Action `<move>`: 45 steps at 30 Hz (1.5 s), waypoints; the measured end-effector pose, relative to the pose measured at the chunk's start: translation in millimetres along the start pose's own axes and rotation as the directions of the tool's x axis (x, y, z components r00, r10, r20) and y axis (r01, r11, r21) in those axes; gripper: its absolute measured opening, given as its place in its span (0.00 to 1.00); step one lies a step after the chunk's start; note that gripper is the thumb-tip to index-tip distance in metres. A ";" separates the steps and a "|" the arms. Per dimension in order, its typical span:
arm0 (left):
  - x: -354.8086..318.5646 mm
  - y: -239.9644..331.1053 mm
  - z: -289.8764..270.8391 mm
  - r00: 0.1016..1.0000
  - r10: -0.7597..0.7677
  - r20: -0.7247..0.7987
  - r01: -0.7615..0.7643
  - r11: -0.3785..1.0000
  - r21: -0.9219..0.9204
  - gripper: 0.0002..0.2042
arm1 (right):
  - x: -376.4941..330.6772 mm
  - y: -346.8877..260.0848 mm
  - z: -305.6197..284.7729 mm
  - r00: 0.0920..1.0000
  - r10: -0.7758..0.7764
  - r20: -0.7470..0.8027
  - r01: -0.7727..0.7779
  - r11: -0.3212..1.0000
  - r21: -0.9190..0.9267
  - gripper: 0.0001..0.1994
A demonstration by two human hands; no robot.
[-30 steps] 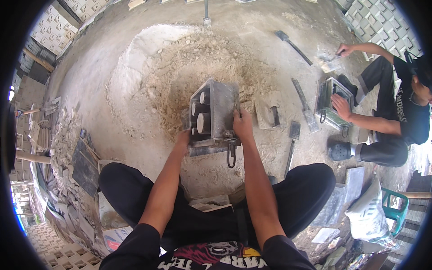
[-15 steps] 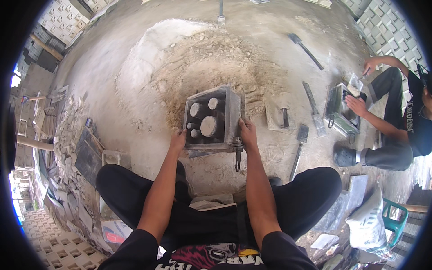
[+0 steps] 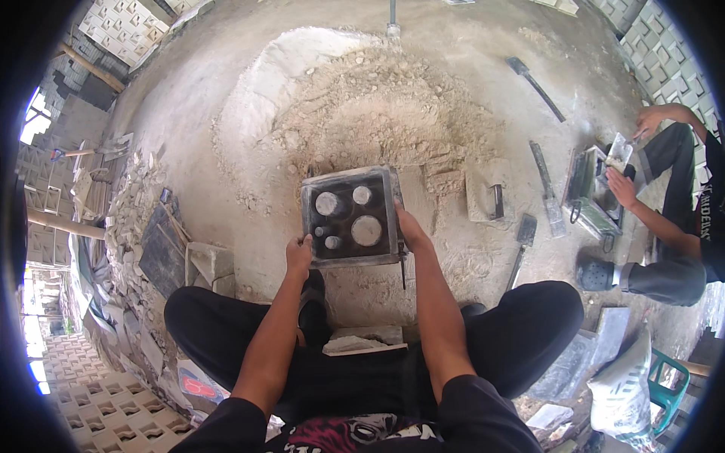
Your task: The person uses a metal mold and a trowel to make a ventilation block, cleaning the mold with a scraper and filling it with cement mixture from a pile on the floor.
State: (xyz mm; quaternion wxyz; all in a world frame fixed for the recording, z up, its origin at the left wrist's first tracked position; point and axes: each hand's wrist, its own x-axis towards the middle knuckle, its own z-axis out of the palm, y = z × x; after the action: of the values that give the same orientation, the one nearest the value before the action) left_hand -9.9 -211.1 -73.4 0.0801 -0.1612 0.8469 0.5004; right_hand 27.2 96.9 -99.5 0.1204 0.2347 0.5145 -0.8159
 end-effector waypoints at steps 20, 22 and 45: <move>-14.6 27.9 42.9 0.998 0.060 0.014 -0.061 0.992 0.112 0.16 | 12.9 -59.9 4.0 0.785 -0.516 -0.343 0.083 0.635 -0.768 0.21; 0.3 17.1 26.4 0.994 0.053 0.094 -0.069 0.984 0.167 0.22 | -0.5 -64.1 8.7 0.779 -0.569 -0.265 0.125 0.555 -0.822 0.22; 26.6 24.4 45.5 0.825 -0.142 0.546 0.360 0.878 -0.315 0.42 | -34.8 -27.9 9.7 0.667 -0.707 -0.234 0.008 0.321 -0.947 0.20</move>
State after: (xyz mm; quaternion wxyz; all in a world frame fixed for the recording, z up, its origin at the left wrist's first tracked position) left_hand -44.6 -165.6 -83.4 0.3315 -0.1494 0.6435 0.6735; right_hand 42.4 98.9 -56.6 -0.1519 0.2555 0.9114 -0.2846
